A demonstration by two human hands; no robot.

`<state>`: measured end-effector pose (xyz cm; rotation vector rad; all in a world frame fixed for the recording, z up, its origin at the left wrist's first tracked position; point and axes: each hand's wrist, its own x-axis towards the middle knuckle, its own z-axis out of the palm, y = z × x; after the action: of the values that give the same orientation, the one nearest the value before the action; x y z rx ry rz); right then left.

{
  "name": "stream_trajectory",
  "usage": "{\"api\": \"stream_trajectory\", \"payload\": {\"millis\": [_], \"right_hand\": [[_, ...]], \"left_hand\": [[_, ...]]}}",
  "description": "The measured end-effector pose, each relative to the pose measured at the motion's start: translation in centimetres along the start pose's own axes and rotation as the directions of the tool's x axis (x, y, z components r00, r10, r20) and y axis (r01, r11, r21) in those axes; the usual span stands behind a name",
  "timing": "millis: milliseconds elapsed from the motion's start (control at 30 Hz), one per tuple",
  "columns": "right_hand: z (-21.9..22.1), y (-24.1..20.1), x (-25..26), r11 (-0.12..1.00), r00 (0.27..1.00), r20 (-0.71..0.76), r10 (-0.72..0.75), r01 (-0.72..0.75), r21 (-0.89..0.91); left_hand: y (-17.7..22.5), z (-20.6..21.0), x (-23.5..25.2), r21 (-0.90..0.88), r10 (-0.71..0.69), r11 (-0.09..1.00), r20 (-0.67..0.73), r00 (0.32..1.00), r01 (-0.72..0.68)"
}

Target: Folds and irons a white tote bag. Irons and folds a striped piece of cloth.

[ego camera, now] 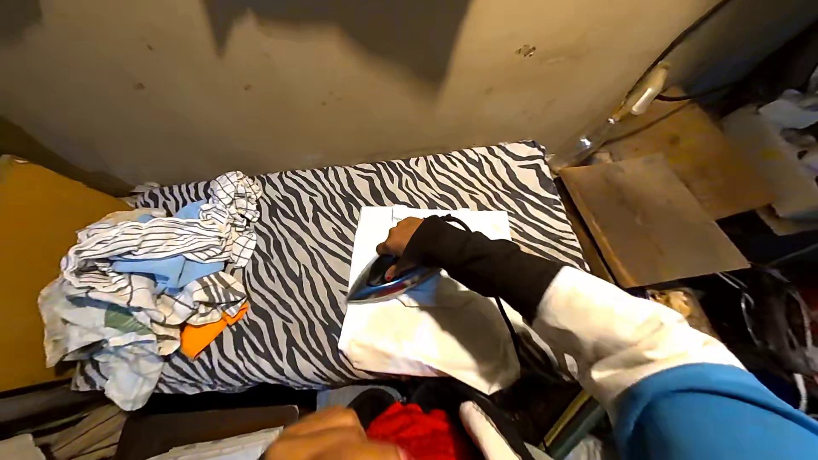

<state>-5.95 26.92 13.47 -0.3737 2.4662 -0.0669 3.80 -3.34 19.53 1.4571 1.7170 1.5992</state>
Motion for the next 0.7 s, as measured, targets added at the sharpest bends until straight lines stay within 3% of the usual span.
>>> {"api": "stream_trajectory", "payload": {"millis": [67,133,167,233,267,300,433,500,600,633,700], "right_hand": [[0.3,1.4,-2.9,0.993,0.984,-0.154,0.094,-0.082,0.086],[1.7,3.4,-6.7,0.928,0.881,-0.325,0.344,-0.265,0.263],[2.4,4.2,-8.7,0.847,0.792,-0.344,0.505,-0.378,0.374],[4.6,5.3,-11.8,0.635,0.545,-0.355,0.760,-0.505,0.584],[5.8,5.1,-13.0,0.531,0.451,-0.306,0.838,-0.550,0.644],[7.0,4.5,-13.9,0.426,0.403,-0.207,0.892,-0.595,0.681],[12.9,0.9,-14.1,0.201,0.365,0.105,0.925,-0.705,0.680],[13.6,0.8,-13.4,0.140,0.310,0.128,0.942,-0.709,0.691],[12.4,2.3,-12.0,0.020,0.225,0.199,0.954,-0.710,0.704],[12.3,2.3,-11.7,0.006,0.216,0.211,0.953,-0.713,0.701],[12.9,1.3,-11.9,0.050,0.264,0.199,0.944,-0.711,0.702]], "left_hand": [[-1.6,-1.1,-0.6,0.196,-0.168,0.959,-0.184,0.968,0.204],[-6.9,-2.4,-0.9,0.272,-0.322,0.859,-0.370,0.871,0.433],[-10.0,-3.0,-0.9,0.246,-0.460,0.779,-0.403,0.791,0.577],[-15.5,-3.5,-0.1,0.151,-0.707,0.606,-0.348,0.615,0.781],[-17.8,-3.2,0.5,0.129,-0.764,0.554,-0.313,0.564,0.822],[-19.5,-2.7,1.2,0.132,-0.787,0.529,-0.293,0.543,0.838],[-21.7,-1.6,4.5,0.214,-0.807,0.490,-0.256,0.532,0.845],[-21.8,-2.1,5.5,0.274,-0.824,0.473,-0.199,0.530,0.838],[-22.3,-2.4,5.3,0.367,-0.807,0.450,-0.223,0.546,0.814],[-22.3,-2.2,5.0,0.381,-0.794,0.448,-0.245,0.556,0.808],[-22.2,-2.0,4.5,0.382,-0.768,0.464,-0.277,0.578,0.799]]}}
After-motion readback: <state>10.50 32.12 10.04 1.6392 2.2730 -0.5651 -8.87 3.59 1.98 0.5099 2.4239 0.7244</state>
